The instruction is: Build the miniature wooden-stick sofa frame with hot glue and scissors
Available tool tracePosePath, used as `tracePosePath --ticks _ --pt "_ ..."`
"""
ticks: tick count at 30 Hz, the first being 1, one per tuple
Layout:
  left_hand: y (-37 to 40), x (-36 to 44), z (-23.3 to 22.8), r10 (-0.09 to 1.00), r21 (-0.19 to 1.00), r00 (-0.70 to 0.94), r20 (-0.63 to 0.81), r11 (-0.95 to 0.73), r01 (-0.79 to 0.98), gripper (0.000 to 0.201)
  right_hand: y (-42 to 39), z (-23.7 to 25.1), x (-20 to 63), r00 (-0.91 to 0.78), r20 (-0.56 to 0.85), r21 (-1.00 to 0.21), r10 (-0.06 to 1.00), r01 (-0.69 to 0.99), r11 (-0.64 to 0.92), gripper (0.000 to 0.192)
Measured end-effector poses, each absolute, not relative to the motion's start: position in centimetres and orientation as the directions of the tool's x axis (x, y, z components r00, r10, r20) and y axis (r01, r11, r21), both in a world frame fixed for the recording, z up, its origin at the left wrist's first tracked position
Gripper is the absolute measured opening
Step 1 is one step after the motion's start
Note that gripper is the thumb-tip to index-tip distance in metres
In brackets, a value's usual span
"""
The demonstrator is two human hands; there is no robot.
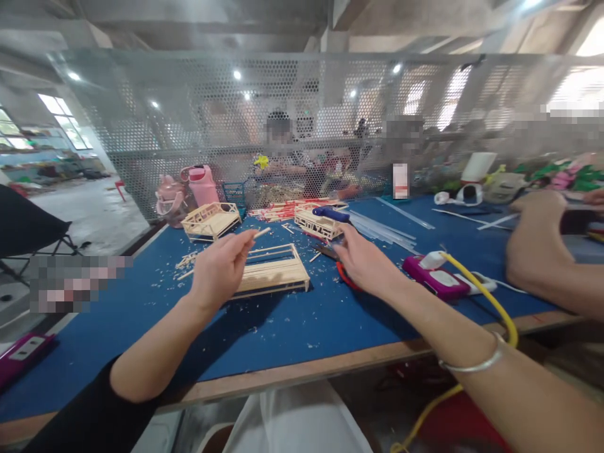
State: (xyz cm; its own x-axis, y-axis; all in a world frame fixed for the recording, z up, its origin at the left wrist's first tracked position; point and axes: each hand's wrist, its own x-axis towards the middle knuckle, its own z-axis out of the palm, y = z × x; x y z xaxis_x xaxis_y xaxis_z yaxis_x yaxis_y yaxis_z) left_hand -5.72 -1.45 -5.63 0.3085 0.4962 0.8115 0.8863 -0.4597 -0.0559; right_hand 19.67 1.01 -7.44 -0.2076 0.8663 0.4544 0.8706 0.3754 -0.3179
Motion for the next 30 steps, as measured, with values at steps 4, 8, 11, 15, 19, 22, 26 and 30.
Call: tracePosePath --ticks 4,8,11,15,19,22,26,30 --pt "-1.3 -7.3 -5.3 0.455 -0.009 0.254 0.853 -0.475 0.880 0.028 2.2 -9.9 23.0 -0.199 0.139 -0.191 0.970 0.956 0.223 0.033" --pt "-1.4 -7.4 -5.2 0.472 0.070 0.169 0.865 -0.447 0.892 0.026 2.2 -10.2 22.5 -0.181 0.129 -0.173 0.975 0.964 0.202 0.042" --pt "-1.5 -7.2 -5.4 0.529 0.114 0.135 0.838 -0.411 0.904 0.026 1.9 -9.5 21.6 -0.028 0.165 -0.258 0.986 0.963 0.071 0.057" --pt "-1.8 -6.9 -5.8 0.572 0.108 0.167 0.803 -0.416 0.903 0.025 1.7 -8.7 20.6 0.055 0.358 -0.538 0.932 0.828 0.158 0.045" --pt "-2.3 -6.4 -5.7 0.532 0.092 0.191 0.825 -0.459 0.883 0.025 0.5 -7.8 18.7 -0.079 0.464 -0.665 0.882 0.627 0.406 0.041" --pt "-3.0 -6.2 -5.4 0.453 0.076 0.210 0.866 -0.534 0.842 0.025 -1.6 -6.9 16.4 -0.292 0.488 -0.672 0.823 0.476 0.567 0.045" --pt "-4.0 -5.8 -5.1 0.395 0.081 0.212 0.894 -0.608 0.790 0.024 -4.4 -5.8 13.7 -0.447 0.484 -0.656 0.753 0.384 0.649 0.050" --pt "-4.5 -5.5 -5.0 0.427 0.173 0.176 0.887 -0.660 0.731 0.023 -5.2 -5.5 12.7 -0.454 0.536 -0.594 0.712 0.396 0.700 0.045"
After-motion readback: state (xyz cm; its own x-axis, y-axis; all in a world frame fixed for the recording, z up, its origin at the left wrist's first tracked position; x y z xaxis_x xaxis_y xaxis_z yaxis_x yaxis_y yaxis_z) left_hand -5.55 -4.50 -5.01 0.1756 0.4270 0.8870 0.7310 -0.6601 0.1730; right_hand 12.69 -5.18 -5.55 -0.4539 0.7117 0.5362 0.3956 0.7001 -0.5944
